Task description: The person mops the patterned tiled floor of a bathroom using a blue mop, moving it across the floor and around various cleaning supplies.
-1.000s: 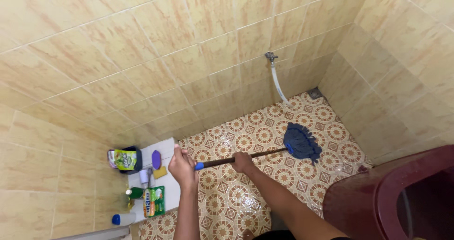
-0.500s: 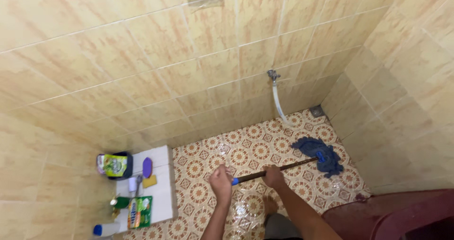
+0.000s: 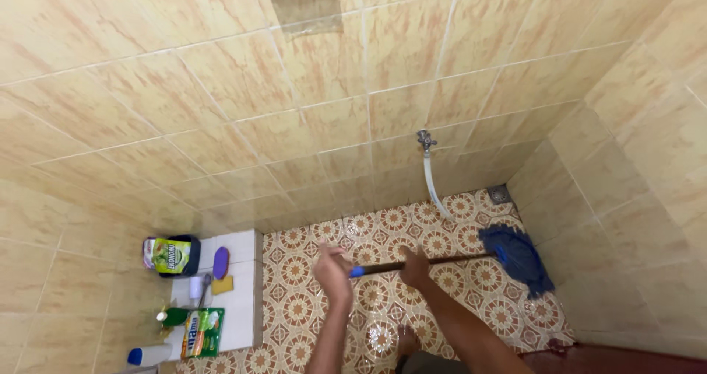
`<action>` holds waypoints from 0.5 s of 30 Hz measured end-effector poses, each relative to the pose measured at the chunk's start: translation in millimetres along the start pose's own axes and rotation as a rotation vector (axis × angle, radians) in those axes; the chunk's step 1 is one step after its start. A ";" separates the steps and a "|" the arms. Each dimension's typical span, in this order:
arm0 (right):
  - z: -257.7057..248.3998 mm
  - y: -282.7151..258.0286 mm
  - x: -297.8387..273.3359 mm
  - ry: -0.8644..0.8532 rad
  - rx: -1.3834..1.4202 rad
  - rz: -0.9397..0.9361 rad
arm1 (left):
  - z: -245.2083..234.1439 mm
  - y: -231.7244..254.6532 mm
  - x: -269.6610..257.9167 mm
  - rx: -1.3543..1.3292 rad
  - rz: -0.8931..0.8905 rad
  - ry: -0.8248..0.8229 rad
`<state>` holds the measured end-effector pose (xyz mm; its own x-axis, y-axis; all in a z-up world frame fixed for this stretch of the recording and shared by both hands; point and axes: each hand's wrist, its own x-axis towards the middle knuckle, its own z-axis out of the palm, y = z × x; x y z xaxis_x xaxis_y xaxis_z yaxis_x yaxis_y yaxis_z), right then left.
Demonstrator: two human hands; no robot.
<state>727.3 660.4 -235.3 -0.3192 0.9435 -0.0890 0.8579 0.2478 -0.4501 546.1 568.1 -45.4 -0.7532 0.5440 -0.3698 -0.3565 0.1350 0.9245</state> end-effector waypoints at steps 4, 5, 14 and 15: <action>20.5 -56.9 22.0 -0.245 0.155 0.058 | -32.7 36.4 13.5 -0.139 0.023 0.060; 24.9 -69.1 30.6 -0.254 0.160 0.046 | -38.4 44.5 17.1 -0.178 0.073 0.073; 52.6 -96.2 61.4 -0.429 0.078 -0.090 | -63.1 46.8 34.1 -0.174 0.197 0.184; 51.8 -94.9 64.4 -0.477 0.035 -0.055 | -60.6 41.9 34.2 -0.012 0.213 0.218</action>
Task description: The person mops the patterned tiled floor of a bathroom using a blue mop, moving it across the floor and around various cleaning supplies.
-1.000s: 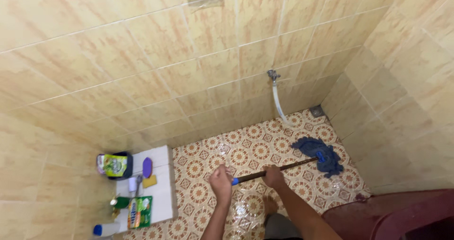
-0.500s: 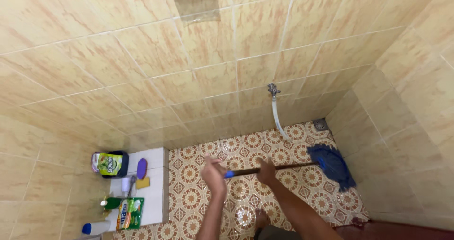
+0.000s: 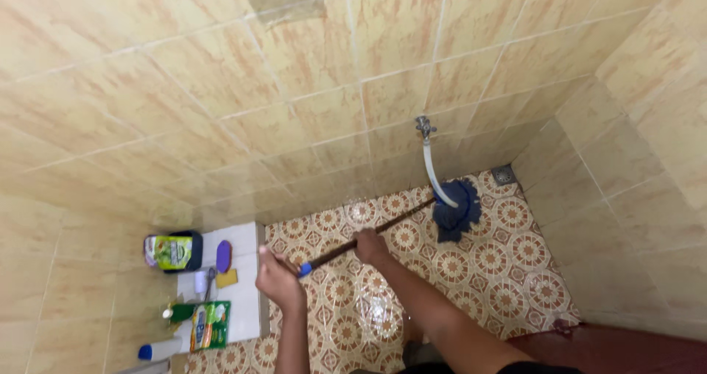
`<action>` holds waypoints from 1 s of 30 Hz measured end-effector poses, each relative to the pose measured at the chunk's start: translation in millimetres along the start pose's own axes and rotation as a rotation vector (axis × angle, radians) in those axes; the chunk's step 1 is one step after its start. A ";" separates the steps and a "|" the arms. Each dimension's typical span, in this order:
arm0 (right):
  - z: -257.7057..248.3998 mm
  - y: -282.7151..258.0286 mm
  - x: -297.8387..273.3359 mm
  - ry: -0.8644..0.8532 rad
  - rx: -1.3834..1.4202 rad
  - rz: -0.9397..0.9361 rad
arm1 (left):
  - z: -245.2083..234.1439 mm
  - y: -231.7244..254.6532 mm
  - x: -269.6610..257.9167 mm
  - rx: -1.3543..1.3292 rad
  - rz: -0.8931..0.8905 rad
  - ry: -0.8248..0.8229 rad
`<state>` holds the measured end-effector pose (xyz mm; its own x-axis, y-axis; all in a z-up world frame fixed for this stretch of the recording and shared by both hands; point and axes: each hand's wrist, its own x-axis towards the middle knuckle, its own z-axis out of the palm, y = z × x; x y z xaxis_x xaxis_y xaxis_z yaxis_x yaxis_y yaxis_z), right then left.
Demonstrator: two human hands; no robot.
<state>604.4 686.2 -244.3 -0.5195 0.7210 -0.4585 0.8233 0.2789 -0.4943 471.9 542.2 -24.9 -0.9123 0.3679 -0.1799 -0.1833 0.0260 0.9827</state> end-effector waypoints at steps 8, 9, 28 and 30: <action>-44.4 82.8 -0.4 0.034 -0.172 0.175 | 66.1 -81.0 -29.0 -0.022 -0.076 -0.061; -49.3 99.3 -4.4 0.059 -0.162 0.198 | 74.8 -93.5 -37.7 0.082 -0.131 -0.078; -59.0 133.4 -63.4 0.465 -0.025 -0.132 | 76.6 -5.9 -82.9 0.071 -0.092 -0.317; -44.5 99.9 -65.0 0.425 -0.010 -0.127 | 47.6 11.3 -61.8 0.013 -0.065 -0.260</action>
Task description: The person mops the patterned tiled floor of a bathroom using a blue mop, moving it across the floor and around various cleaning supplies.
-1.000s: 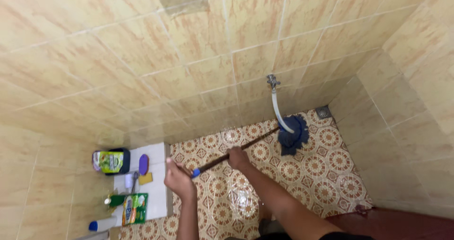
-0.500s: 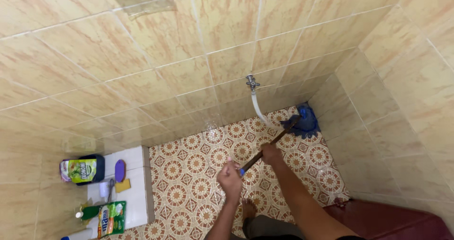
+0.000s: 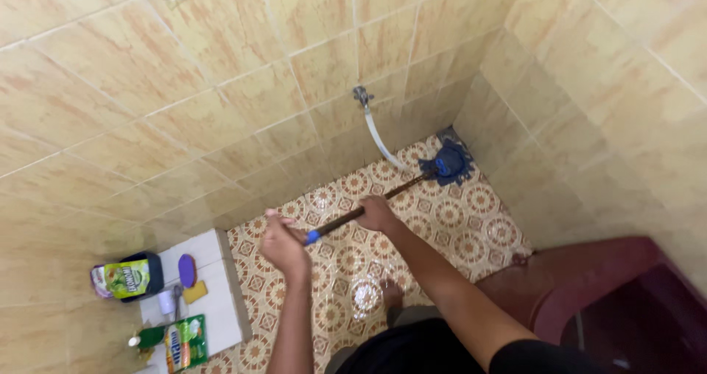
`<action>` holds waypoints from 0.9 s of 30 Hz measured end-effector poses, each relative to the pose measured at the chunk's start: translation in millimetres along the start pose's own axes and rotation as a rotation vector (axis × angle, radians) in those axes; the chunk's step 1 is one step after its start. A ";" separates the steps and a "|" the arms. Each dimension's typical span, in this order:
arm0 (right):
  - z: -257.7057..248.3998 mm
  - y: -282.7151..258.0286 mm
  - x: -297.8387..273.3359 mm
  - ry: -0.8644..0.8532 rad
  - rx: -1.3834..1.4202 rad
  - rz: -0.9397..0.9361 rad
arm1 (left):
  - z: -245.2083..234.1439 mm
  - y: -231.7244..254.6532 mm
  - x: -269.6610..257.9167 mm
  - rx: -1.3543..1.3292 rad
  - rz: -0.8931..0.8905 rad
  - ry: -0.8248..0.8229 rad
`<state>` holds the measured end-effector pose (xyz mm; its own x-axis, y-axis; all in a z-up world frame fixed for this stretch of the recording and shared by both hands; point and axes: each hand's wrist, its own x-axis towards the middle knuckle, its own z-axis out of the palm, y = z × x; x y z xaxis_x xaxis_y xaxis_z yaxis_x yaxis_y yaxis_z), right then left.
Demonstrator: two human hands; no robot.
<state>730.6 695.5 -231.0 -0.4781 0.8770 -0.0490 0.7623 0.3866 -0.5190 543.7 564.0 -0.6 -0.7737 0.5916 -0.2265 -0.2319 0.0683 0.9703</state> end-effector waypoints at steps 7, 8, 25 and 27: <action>57.2 -100.0 -37.1 -0.057 0.079 0.001 | -112.3 21.4 39.4 -0.339 0.049 -0.008; 70.9 -102.6 -54.7 -0.059 0.081 0.019 | -126.1 15.9 39.2 -0.380 0.063 -0.054; 104.5 -72.9 -270.1 -0.115 -0.117 0.327 | -215.5 -104.9 -104.1 -0.183 -0.173 -0.284; 105.3 -81.0 -285.3 -0.057 -0.177 0.284 | -216.1 -89.6 -110.3 -0.199 -0.211 -0.289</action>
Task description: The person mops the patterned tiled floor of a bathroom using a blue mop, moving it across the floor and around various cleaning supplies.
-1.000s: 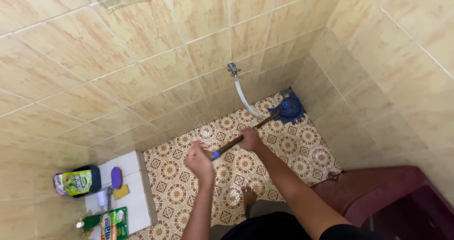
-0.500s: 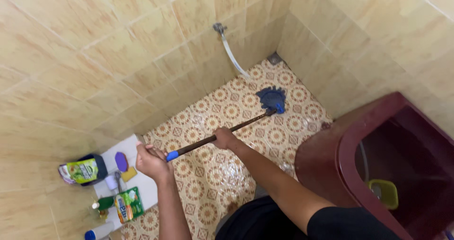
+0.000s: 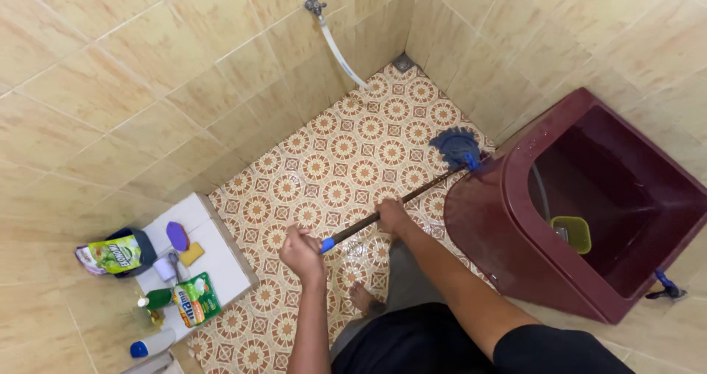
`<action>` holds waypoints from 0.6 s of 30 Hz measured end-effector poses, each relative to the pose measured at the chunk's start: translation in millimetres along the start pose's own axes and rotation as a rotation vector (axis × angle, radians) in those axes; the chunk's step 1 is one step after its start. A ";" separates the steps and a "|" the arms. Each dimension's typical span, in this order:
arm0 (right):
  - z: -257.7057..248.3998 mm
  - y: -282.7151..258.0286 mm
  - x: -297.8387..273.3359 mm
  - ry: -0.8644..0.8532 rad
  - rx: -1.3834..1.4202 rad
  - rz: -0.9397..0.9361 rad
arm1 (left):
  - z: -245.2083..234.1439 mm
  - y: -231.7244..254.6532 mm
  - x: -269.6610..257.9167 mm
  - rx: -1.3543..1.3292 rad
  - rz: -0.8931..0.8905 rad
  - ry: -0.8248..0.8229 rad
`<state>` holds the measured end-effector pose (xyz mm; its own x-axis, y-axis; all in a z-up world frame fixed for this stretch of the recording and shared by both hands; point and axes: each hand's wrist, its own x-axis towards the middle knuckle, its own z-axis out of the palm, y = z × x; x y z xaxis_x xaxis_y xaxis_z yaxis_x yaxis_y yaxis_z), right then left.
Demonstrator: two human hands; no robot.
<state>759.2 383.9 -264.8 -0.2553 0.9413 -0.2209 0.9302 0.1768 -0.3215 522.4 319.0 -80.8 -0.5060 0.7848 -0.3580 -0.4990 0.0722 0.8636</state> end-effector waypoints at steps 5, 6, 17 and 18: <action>-1.3 -50.9 20.0 -0.163 0.124 -0.043 | -16.7 67.1 9.7 0.016 0.039 0.241; -1.5 -63.7 27.6 -0.218 0.132 -0.049 | -21.0 81.4 16.2 0.023 0.079 0.245; -7.8 -40.1 36.2 -0.207 0.261 -0.007 | 16.1 44.7 35.6 -0.222 0.246 0.214; -8.5 -25.5 26.4 -0.234 0.238 0.014 | 22.8 32.6 27.0 -0.221 0.238 0.224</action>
<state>731.0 406.7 -254.6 -0.3223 0.8466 -0.4236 0.8533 0.0661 -0.5172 508.5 356.6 -54.3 -0.7549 0.6078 -0.2465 -0.4763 -0.2495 0.8432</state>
